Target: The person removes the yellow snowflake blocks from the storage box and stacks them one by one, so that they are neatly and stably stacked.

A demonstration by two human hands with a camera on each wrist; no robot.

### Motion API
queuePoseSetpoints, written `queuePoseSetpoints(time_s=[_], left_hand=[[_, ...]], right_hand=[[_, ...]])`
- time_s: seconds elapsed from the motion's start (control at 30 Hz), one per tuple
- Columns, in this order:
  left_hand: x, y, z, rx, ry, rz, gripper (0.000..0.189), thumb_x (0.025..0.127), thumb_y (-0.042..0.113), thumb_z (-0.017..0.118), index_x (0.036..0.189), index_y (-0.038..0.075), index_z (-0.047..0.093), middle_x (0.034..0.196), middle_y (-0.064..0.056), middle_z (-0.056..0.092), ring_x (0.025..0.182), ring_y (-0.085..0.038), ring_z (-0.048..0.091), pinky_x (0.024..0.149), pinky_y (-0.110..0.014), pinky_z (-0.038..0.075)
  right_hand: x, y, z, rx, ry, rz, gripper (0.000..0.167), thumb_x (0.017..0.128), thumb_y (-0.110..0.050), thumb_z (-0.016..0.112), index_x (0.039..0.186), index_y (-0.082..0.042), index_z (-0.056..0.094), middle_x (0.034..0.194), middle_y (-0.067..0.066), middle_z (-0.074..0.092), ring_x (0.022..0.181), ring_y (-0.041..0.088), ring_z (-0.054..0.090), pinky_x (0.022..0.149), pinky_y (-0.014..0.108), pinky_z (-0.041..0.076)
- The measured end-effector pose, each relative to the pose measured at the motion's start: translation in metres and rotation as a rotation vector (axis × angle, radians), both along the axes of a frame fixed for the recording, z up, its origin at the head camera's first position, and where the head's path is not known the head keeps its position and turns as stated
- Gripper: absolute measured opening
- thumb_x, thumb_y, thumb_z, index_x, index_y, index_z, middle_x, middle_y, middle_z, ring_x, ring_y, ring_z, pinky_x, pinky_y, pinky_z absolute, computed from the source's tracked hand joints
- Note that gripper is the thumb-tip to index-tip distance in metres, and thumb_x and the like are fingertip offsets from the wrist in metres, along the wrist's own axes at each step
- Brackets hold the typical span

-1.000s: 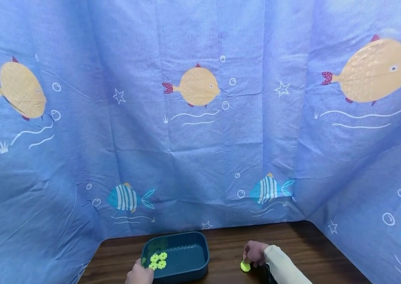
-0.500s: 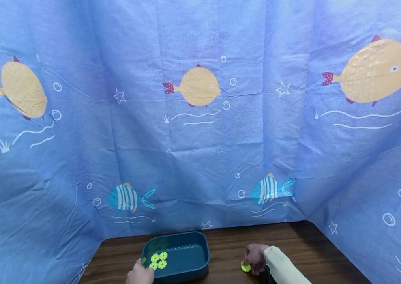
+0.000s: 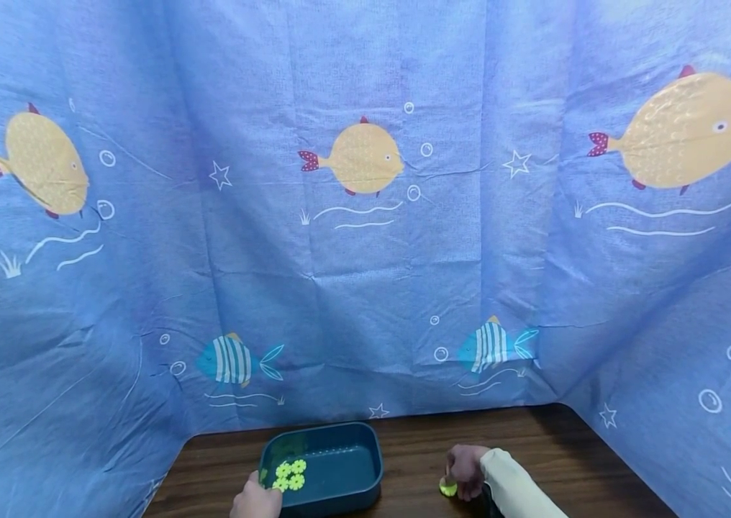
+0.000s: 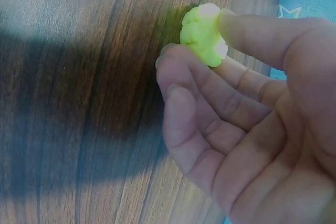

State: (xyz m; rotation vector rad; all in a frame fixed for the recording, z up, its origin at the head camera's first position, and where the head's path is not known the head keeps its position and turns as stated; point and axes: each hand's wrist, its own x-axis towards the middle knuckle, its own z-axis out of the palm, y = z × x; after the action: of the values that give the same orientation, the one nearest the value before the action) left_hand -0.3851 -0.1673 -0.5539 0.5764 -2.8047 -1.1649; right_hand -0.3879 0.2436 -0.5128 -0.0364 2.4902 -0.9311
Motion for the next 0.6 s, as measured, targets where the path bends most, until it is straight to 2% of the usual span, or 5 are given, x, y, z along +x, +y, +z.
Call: queuePoseSetpoints(time_s=[0.23,0.4,0.5,0.6], left_hand=[[0.0,0.0,-0.001,-0.002,0.008,0.013,0.056,0.083,0.013,0.059,0.131,-0.015,0.048,0.103,-0.033,0.065,0.088,-0.043,0.065,0.082,-0.057,0.05],[0.001,0.0,0.0,0.004,0.019,0.015,0.055,0.083,0.013,0.059,0.13,-0.015,0.049,0.102,-0.033,0.066,0.087,-0.042,0.064,0.083,-0.058,0.049],[0.001,0.001,0.001,-0.004,0.013,0.015,0.056,0.084,0.013,0.058,0.131,-0.015,0.048,0.103,-0.033,0.065,0.088,-0.043,0.064,0.084,-0.058,0.049],[0.0,0.001,0.001,-0.009,0.002,0.01,0.058,0.084,0.014,0.058,0.133,-0.015,0.047,0.104,-0.034,0.065,0.09,-0.045,0.064,0.085,-0.059,0.049]], right_hand=[[-0.003,0.001,-0.003,0.026,0.018,-0.01,0.017,0.097,-0.02,0.065,0.088,-0.007,0.057,0.059,0.005,0.06,0.052,0.012,0.055,0.049,0.021,0.043],[-0.013,-0.002,-0.004,0.107,0.186,-0.065,0.021,0.097,-0.025,0.066,0.094,-0.005,0.06,0.062,0.006,0.061,0.05,0.013,0.053,0.047,0.023,0.043],[-0.025,-0.009,0.002,0.15,0.292,-0.068,0.027,0.096,-0.025,0.068,0.103,0.0,0.063,0.077,0.008,0.063,0.061,0.016,0.055,0.055,0.03,0.046],[-0.036,-0.02,0.008,0.163,0.389,-0.026,0.025,0.095,-0.023,0.068,0.102,0.001,0.063,0.085,0.009,0.062,0.071,0.02,0.057,0.063,0.037,0.048]])
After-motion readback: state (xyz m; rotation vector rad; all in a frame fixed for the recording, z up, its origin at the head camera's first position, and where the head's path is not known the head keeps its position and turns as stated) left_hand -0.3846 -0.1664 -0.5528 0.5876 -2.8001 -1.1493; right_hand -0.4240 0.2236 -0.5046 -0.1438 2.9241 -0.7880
